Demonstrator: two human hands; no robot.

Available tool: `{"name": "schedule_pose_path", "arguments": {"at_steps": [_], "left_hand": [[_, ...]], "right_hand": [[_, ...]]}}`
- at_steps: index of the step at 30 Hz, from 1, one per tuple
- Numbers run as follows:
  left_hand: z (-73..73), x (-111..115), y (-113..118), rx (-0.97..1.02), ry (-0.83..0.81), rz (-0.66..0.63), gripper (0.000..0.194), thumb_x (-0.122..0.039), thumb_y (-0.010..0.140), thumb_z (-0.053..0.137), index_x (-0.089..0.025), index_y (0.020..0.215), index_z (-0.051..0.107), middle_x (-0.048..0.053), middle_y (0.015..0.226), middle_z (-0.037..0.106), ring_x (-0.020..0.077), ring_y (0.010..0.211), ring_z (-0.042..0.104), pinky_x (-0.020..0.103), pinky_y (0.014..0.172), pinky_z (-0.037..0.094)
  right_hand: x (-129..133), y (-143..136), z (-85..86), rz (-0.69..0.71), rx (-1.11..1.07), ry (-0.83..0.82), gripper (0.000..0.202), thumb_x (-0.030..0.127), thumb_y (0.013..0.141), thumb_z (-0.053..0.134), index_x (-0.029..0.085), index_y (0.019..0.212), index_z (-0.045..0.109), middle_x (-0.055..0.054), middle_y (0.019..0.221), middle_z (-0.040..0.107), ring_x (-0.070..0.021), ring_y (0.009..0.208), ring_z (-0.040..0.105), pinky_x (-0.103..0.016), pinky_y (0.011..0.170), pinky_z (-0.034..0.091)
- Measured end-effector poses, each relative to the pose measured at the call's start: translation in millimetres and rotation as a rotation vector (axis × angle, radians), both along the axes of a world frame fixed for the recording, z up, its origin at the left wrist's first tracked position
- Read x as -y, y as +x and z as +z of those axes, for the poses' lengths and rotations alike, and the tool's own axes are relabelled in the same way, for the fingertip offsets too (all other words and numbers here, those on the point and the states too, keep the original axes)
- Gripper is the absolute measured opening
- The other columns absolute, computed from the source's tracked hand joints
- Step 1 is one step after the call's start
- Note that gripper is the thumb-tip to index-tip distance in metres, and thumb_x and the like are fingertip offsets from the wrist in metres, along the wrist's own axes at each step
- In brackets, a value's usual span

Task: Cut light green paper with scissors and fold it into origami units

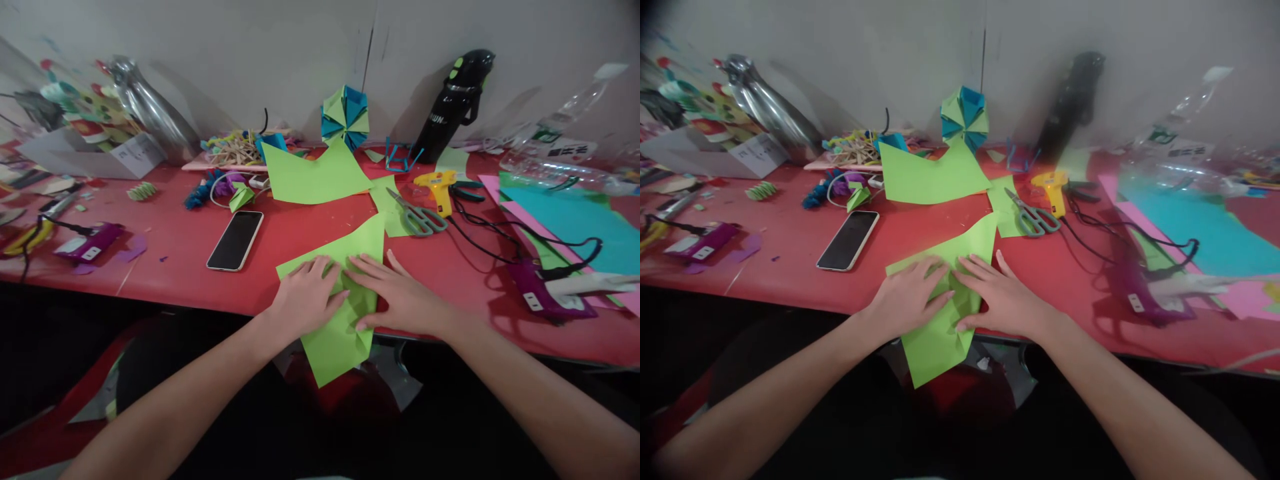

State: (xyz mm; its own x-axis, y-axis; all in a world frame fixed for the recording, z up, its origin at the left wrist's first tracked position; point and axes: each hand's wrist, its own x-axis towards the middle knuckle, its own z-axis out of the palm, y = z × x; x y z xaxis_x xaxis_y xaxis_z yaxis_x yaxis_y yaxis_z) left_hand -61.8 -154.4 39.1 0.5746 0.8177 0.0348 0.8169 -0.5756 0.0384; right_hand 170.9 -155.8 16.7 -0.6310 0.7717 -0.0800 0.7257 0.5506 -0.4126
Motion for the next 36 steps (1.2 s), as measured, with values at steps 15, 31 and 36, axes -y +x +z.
{"name": "schedule_pose_path", "arguments": {"at_steps": [15,31,36], "left_hand": [[1.7,-8,1,-0.045,-0.053,-0.003,0.048,-0.048,0.103,0.04,-0.018,0.14,0.051,0.012,0.142,0.055,0.0303,0.117,0.063,0.04,0.081,0.058],[3.2,-6,2,-0.059,-0.04,0.017,0.048,-0.048,0.102,0.043,-0.018,0.14,0.052,0.012,0.14,0.056,0.0294,0.116,0.064,0.037,0.077,0.058],[3.7,-4,3,-0.057,-0.017,0.023,0.047,-0.049,0.103,0.043,-0.018,0.137,0.054,0.012,0.139,0.057,0.0279,0.112,0.066,0.033,0.075,0.058]], "right_hand": [[10,1,-5.2,0.042,0.08,0.025,0.13,0.091,0.066,0.058,0.023,0.164,0.007,-0.008,0.171,-0.003,-0.0367,0.158,-0.001,-0.065,0.124,-0.003],[3,6,7.1,-0.075,0.069,-0.071,0.09,0.073,0.094,0.038,0.029,0.163,0.003,-0.003,0.17,0.001,-0.0293,0.158,0.006,-0.061,0.124,-0.007],[-9,10,3.1,-0.121,0.073,-0.013,0.081,0.07,0.097,0.032,0.031,0.163,0.005,-0.004,0.17,0.009,-0.0291,0.157,0.011,-0.062,0.124,-0.005]]}}
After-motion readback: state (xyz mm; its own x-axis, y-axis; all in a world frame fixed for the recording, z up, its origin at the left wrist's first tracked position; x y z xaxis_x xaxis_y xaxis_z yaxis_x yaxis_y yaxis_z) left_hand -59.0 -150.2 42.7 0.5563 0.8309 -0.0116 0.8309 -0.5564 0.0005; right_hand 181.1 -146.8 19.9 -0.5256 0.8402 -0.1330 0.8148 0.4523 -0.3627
